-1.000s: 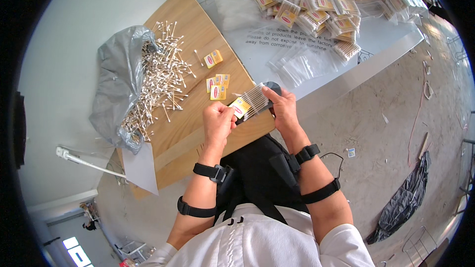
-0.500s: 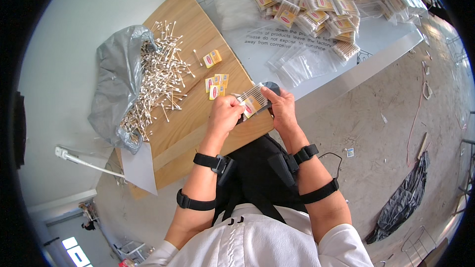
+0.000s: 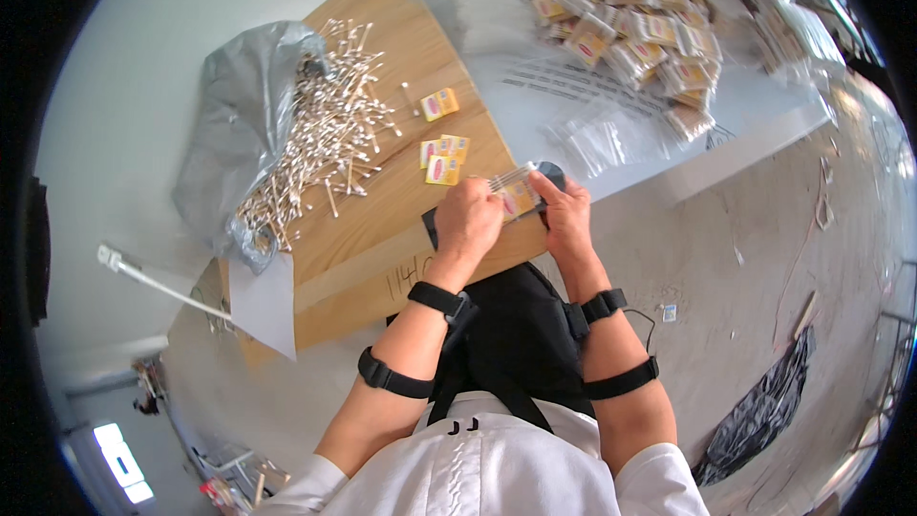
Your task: Gathering individual cotton swabs into small bundles and placing them into clear plastic bags.
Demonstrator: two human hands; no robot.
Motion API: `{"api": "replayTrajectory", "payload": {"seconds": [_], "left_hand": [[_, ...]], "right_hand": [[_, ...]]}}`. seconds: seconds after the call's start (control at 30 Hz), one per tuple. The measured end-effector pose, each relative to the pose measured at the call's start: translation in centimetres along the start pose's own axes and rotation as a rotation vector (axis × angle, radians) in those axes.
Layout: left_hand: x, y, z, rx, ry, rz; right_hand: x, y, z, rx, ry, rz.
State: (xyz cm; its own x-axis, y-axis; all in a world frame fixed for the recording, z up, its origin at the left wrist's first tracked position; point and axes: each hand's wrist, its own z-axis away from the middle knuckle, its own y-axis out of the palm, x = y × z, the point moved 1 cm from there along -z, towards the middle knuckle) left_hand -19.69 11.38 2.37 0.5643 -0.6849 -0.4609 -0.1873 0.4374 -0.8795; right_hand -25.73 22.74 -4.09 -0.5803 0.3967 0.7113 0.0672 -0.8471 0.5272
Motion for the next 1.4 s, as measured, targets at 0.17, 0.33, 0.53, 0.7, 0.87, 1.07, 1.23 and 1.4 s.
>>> {"api": "replayTrajectory", "payload": {"seconds": [0.17,0.33,0.53,0.7,0.87,1.07,1.23,1.4], "left_hand": [[2.1,-0.7,0.9,-0.059,0.094,0.091],[9.9,-3.0,3.4,-0.308,0.008,0.295],[19.5,-6.6,8.4,-0.609,-0.019,0.057],[18.9,-6.7,8.7,-0.678,0.040,-0.030],[19.4,-6.7,8.7,-0.642,0.000,0.016],[19.3,-7.0,8.6,-0.659,0.000,0.061],[19.5,-6.9,8.5,-0.667,-0.004,0.056],[19.4,-6.8,8.5,-0.661,-0.014,0.054]], "right_hand": [[0.8,-1.7,0.2,-0.112,-0.065,0.173],[2.1,-2.8,-0.2,-0.455,-0.699,0.616],[1.8,8.1,3.3,0.263,-0.819,1.008],[-4.9,15.5,2.0,0.535,-0.670,1.239],[-8.0,21.1,0.9,0.394,-0.799,1.421],[-8.7,23.0,-0.5,0.292,-0.842,1.671],[-9.1,22.3,-1.1,0.283,-0.722,1.628],[-8.6,21.0,-1.2,0.289,-0.754,1.585]]}}
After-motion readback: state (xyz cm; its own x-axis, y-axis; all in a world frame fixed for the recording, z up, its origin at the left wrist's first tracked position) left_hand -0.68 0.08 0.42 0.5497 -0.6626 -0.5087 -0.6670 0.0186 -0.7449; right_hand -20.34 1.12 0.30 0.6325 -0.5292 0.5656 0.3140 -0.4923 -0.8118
